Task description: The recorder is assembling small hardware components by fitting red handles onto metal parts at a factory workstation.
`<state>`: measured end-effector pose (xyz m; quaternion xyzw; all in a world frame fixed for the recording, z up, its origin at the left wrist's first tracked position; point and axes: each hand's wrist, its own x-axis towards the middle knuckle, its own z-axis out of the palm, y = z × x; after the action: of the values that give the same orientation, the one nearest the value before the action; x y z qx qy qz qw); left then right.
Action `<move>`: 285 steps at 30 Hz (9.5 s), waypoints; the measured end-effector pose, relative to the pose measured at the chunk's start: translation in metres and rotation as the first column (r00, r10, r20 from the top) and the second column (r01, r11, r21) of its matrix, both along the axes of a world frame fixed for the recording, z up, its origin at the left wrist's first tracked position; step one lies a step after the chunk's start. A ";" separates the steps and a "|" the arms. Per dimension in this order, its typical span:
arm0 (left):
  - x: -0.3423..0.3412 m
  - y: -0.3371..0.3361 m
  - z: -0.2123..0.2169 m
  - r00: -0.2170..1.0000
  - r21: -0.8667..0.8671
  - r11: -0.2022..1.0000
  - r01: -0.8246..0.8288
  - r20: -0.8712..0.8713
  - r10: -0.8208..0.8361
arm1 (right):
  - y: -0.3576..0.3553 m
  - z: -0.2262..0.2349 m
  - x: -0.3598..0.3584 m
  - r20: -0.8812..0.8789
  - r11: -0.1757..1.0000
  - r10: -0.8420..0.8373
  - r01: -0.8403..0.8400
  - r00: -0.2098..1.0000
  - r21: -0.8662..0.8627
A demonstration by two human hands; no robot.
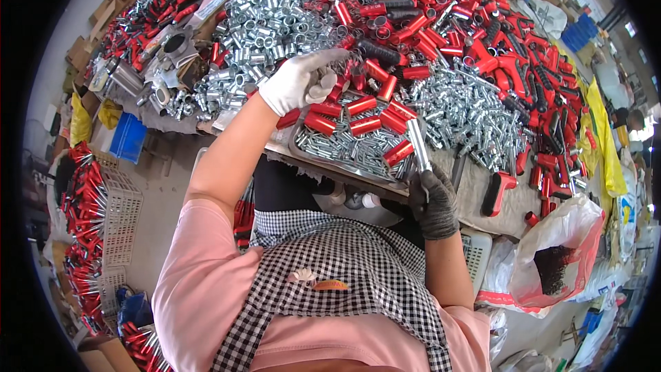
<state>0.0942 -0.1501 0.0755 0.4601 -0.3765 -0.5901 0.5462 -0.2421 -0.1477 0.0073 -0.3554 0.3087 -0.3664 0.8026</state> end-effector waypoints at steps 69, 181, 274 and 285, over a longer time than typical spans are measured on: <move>-0.065 -0.004 -0.029 0.729 -0.249 0.939 0.236 0.685 -0.001 | -0.072 -0.014 0.049 0.155 0.991 0.134 -0.131 0.979 -0.032; -0.123 0.054 -0.050 0.380 -0.717 0.691 0.093 0.667 0.640 | -0.026 -0.014 0.062 0.511 0.919 -0.337 0.158 0.790 0.362; -0.057 0.090 -0.022 0.451 -0.539 0.840 -0.064 0.735 0.506 | -0.025 0.072 0.003 -0.641 0.446 -0.327 -0.484 0.695 -0.753; -0.088 0.059 -0.014 0.359 -0.454 0.617 0.643 0.890 0.280 | -0.001 0.051 -0.016 -0.529 0.272 -0.252 -0.465 0.810 -0.842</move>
<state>0.0066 -0.0910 0.0620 0.3754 -0.8744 -0.0775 0.2975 -0.2577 -0.1483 0.0586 -0.8753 0.2235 -0.2915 0.3144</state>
